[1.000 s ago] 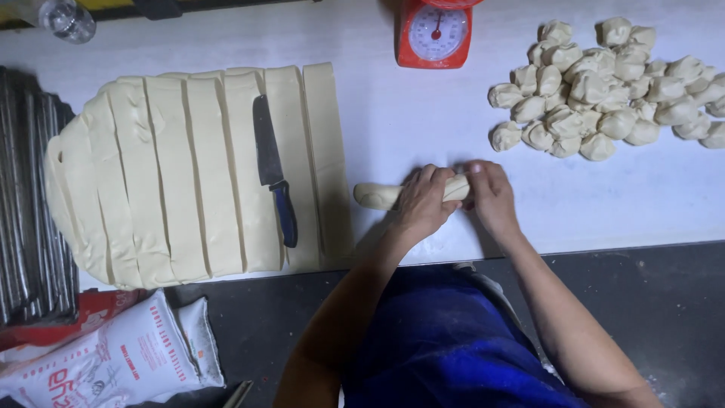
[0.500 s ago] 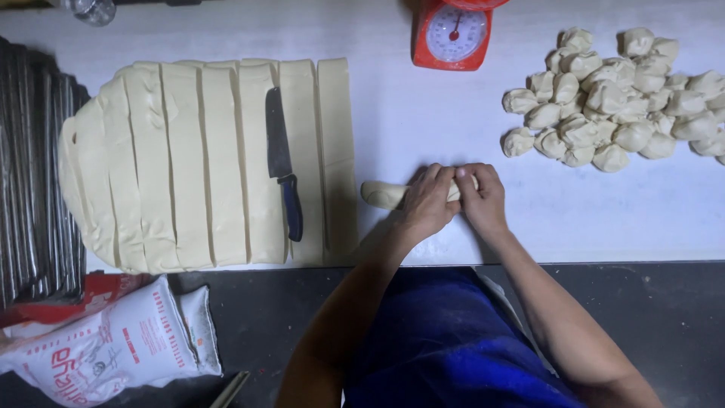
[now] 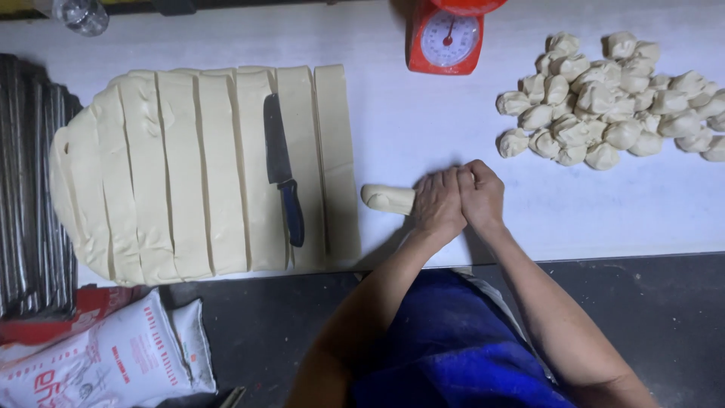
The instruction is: Shaping and portioning dough into small balls on a bakery work table.
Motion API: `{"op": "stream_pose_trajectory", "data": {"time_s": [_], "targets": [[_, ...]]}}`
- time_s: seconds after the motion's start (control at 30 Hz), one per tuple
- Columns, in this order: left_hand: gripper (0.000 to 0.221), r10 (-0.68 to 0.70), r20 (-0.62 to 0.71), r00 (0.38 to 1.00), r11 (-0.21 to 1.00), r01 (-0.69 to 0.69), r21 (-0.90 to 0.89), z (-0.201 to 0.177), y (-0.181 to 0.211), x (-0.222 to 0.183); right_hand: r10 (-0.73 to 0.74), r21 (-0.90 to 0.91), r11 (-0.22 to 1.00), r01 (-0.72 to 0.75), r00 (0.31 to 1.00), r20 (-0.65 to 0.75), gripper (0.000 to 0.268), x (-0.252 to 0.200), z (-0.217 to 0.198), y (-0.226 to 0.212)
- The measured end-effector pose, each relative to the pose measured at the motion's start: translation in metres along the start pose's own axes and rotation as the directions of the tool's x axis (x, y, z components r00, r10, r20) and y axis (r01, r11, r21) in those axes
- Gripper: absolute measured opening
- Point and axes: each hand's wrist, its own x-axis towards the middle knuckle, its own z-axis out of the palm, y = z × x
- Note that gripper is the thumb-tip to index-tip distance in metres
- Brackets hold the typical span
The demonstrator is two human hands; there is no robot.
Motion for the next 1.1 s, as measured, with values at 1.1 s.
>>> {"op": "stream_pose_trajectory", "data": {"time_s": [1.1], "targets": [[0.055, -0.211, 0.57, 0.794, 0.977, 0.175, 0.119, -0.068, 0.033, 0.058, -0.629, 0.114, 0.77, 0.627, 0.777, -0.024, 0.031, 0.233, -0.078, -0.171]]}}
